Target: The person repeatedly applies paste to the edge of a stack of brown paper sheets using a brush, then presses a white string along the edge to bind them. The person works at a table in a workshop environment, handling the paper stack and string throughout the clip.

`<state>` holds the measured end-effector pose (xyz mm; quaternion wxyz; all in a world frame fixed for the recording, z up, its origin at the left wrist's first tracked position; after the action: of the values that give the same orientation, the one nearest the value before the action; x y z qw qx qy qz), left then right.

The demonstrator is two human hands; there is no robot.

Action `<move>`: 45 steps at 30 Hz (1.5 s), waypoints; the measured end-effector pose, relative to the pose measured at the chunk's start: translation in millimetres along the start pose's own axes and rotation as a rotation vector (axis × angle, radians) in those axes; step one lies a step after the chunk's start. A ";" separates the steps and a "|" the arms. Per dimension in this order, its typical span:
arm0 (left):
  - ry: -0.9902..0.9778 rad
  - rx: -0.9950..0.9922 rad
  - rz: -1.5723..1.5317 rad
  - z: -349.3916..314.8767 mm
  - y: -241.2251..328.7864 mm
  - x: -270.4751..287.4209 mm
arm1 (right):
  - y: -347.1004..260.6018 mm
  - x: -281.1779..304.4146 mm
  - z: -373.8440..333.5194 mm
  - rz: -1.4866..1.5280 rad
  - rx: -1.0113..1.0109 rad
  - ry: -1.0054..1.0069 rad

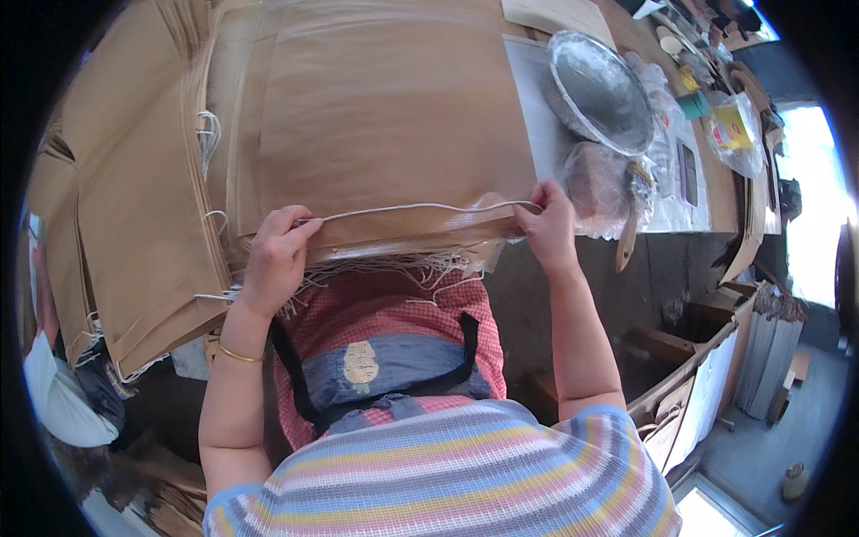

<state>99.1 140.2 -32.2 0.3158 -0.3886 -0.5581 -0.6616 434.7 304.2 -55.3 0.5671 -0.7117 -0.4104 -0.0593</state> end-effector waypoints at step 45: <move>-0.239 0.512 0.244 -11.9 -0.3 -15.4 | -18.3 -23.3 -21.6 -0.595 0.168 0.255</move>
<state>104.6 128.3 -46.6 0.4127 -0.4356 -0.6890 -0.4064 415.6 274.0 -46.7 0.6284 -0.4983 -0.5294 -0.2766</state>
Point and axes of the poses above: each hand's wrist, its own z-axis towards the middle knuckle, its own x-axis out of the back of the hand, y = z × x, the point moved 1 cm from there along z, towards the middle knuckle, and after that the axes turned 14 degrees about -y, right-handed, at the moved point
